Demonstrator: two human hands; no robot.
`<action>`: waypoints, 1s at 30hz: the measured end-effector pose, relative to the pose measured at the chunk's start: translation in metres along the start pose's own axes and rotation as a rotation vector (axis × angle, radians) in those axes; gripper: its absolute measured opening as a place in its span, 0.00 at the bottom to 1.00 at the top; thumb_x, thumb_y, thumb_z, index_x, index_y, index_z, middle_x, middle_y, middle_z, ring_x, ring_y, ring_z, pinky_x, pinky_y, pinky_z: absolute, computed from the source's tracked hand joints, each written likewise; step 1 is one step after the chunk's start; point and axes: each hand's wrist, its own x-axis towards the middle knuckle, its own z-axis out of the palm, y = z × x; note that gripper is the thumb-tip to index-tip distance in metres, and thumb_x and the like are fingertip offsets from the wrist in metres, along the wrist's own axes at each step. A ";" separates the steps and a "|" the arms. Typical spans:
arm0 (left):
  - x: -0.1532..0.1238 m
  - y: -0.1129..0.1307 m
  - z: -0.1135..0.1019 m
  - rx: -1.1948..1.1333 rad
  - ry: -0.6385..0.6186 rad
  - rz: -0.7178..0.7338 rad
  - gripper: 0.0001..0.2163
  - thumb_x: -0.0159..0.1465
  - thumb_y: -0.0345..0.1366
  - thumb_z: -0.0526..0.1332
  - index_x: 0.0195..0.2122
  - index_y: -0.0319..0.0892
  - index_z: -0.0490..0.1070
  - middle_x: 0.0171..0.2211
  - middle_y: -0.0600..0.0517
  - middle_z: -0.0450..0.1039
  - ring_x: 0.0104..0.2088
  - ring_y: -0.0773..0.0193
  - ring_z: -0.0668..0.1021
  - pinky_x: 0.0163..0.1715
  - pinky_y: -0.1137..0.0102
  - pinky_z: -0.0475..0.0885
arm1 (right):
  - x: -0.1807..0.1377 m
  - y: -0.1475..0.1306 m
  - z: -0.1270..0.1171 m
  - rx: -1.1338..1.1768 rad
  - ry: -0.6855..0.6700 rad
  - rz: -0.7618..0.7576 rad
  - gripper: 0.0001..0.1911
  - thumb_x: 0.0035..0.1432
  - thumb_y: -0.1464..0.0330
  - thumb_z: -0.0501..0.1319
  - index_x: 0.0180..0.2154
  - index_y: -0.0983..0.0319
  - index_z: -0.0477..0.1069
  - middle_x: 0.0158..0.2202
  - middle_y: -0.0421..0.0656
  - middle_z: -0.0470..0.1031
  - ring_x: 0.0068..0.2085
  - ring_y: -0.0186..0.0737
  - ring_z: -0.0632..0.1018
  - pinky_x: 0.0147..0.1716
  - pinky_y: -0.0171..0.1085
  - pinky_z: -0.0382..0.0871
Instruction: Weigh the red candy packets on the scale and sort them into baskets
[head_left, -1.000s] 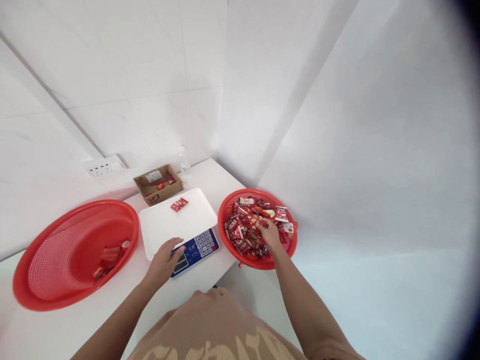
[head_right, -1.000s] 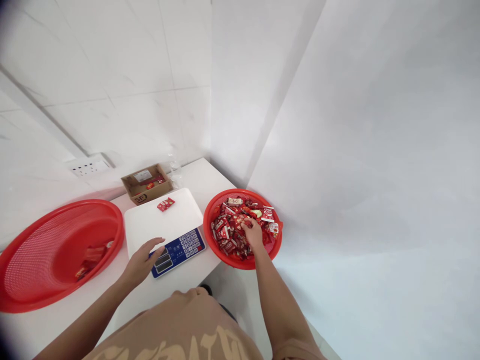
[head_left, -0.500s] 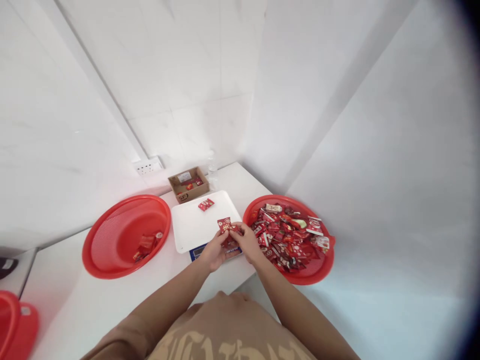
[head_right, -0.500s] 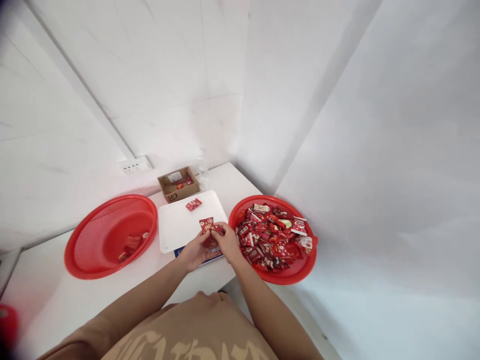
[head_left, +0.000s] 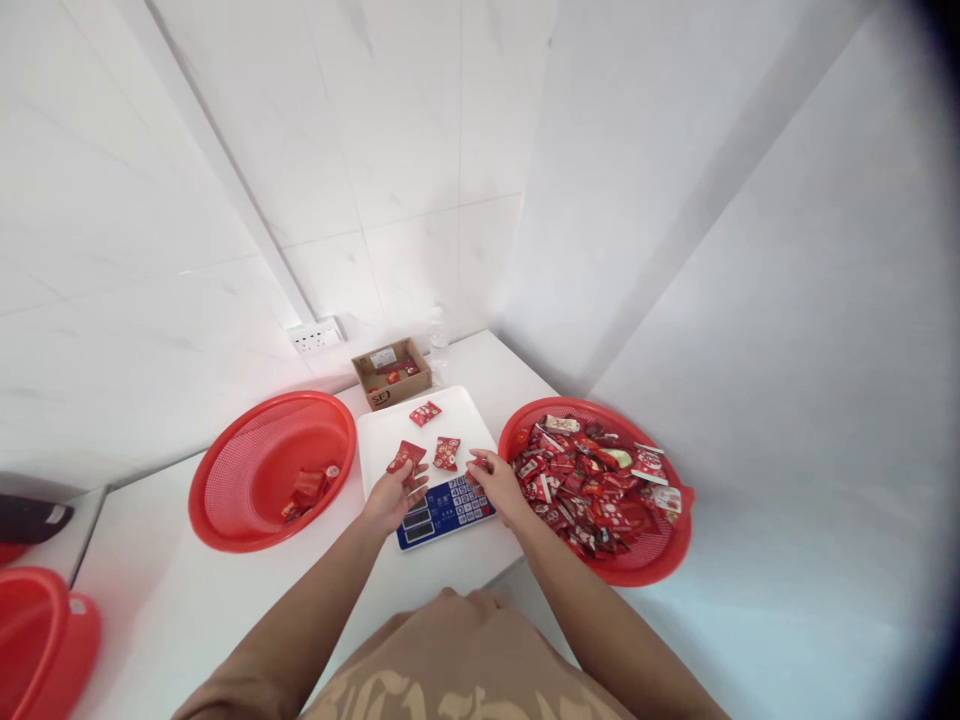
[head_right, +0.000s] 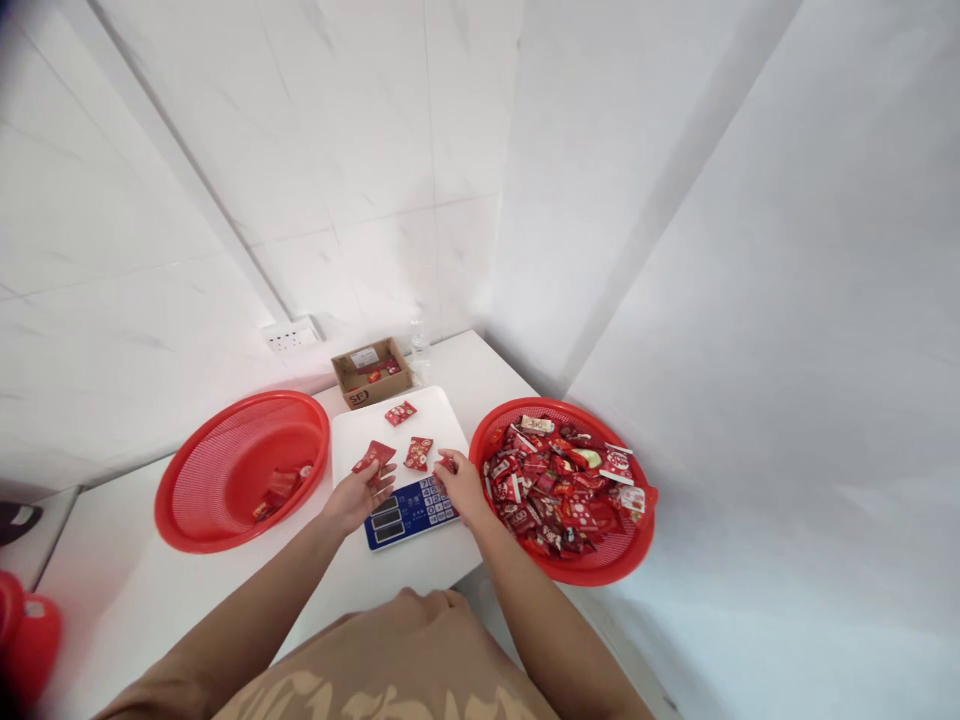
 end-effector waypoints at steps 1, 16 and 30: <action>0.000 0.002 -0.003 0.007 0.010 0.001 0.04 0.62 0.30 0.56 0.36 0.38 0.69 0.34 0.48 0.75 0.27 0.69 0.77 0.26 0.74 0.73 | -0.004 0.003 -0.007 -0.002 0.005 0.006 0.19 0.46 0.66 0.61 0.43 0.59 0.69 0.28 0.39 0.72 0.27 0.36 0.74 0.23 0.33 0.67; -0.036 0.003 -0.027 -0.098 -0.187 -0.186 0.16 0.64 0.43 0.52 0.36 0.36 0.71 0.29 0.47 0.77 0.27 0.65 0.78 0.27 0.71 0.76 | -0.048 0.028 -0.171 -0.257 0.162 0.061 0.32 0.53 0.57 0.58 0.59 0.53 0.56 0.56 0.46 0.65 0.54 0.43 0.69 0.48 0.42 0.66; -0.042 -0.011 -0.021 -0.042 -0.122 -0.240 0.10 0.63 0.39 0.55 0.33 0.36 0.70 0.27 0.48 0.75 0.23 0.66 0.77 0.24 0.72 0.75 | -0.017 0.059 -0.183 -0.863 0.389 0.299 0.39 0.49 0.63 0.60 0.62 0.56 0.49 0.56 0.54 0.57 0.46 0.49 0.73 0.47 0.44 0.62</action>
